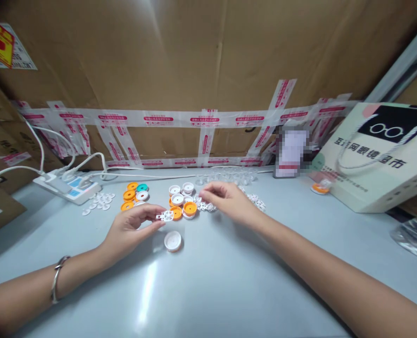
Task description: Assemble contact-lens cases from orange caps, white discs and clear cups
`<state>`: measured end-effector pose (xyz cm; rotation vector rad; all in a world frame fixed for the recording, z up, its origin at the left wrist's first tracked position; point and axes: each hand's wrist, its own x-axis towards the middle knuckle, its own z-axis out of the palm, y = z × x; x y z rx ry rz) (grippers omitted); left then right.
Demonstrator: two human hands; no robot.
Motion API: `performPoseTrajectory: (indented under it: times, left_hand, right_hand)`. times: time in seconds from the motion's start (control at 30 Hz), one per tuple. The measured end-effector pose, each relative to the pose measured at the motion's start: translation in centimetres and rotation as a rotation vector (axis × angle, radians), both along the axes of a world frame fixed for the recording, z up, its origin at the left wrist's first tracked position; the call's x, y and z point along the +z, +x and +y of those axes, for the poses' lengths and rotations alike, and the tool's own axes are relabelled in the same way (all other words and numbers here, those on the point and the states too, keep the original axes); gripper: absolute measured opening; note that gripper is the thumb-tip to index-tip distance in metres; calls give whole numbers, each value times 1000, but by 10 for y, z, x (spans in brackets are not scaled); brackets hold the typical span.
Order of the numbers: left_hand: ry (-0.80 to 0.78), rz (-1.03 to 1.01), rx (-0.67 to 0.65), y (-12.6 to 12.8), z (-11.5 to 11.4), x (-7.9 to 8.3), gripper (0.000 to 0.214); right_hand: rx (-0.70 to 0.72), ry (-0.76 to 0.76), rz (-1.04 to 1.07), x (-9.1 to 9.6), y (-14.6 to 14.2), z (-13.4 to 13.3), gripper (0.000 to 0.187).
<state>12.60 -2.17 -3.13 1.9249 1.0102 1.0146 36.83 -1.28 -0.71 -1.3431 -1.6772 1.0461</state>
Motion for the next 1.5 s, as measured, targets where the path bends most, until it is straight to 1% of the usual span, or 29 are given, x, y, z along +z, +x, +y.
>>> performPoseTrajectory:
  times: [0.1, 0.17, 0.23, 0.3, 0.33, 0.4, 0.47, 0.53, 0.63, 0.8, 0.9, 0.97, 1.03, 1.1, 1.13, 1.17, 1.23, 1.3, 1.33, 1.4, 1.43, 1.5]
  left_hand:
    - [99, 23, -45, 2, -3, 1, 19]
    - [164, 37, -84, 3, -6, 2, 19]
    - [212, 39, -126, 4, -9, 3, 19]
    - [244, 41, -148, 4, -12, 4, 20]
    - [258, 46, -148, 4, -13, 4, 21]
    - [283, 54, -118, 3, -14, 4, 24]
    - [316, 51, -98, 2, -15, 4, 21]
    - [351, 38, -111, 0, -14, 4, 16]
    - [401, 16, -149, 0, -14, 3, 15]
    - [497, 21, -171, 1, -15, 3, 20]
    - [590, 49, -207, 0, -13, 4, 22]
    - [686, 61, -231, -1, -11, 3, 22]
    - [749, 49, -239, -2, -9, 1, 21]
    - [734, 20, -220, -3, -7, 0, 19]
    - [694, 11, -198, -3, -6, 0, 17]
    - [644, 4, -165, -3, -6, 0, 15]
    - [532, -6, -69, -2, -4, 0, 10]
    - [429, -5, 16, -2, -3, 1, 6]
    - [390, -4, 41, -1, -2, 1, 5]
    - [340, -7, 51, -1, -2, 1, 6]
    - [329, -10, 47, 0, -1, 1, 5]
    - [321, -15, 35, 0, -1, 0, 5]
  right_hand:
    - [123, -86, 164, -6, -25, -20, 23]
    - [177, -154, 294, -10, -41, -32, 23]
    - [207, -229, 383, -14, -51, -39, 26]
    - [200, -253, 431, -16, -55, -42, 26]
    - [186, -236, 437, -17, -55, -43, 24]
    - [146, -148, 410, -16, -54, -43, 19]
    - [117, -34, 339, -15, -52, -44, 13]
    - [112, 57, 271, -14, -50, -45, 8]
    - [114, 131, 214, -15, -50, -47, 6]
    - [99, 223, 181, -14, -49, -47, 7]
    - [88, 163, 200, -14, -49, -47, 7]
    - [100, 56, 229, -14, -50, -46, 7]
    - [140, -71, 262, -15, -50, -44, 13]
    - [171, -151, 275, -13, -47, -40, 23]
    - [165, -154, 261, -11, -42, -36, 29]
    - [137, -126, 229, -9, -36, -31, 32]
    - [21, 4, 108, -4, -19, -17, 33]
    - [-92, 191, -110, -1, 2, -1, 27]
    - [-89, 268, -264, 0, 12, 6, 23]
    - [38, 394, -507, -3, 29, 18, 19]
    - [112, 431, -584, -6, 36, 22, 20]
    - [235, 460, -670, -11, 44, 26, 23]
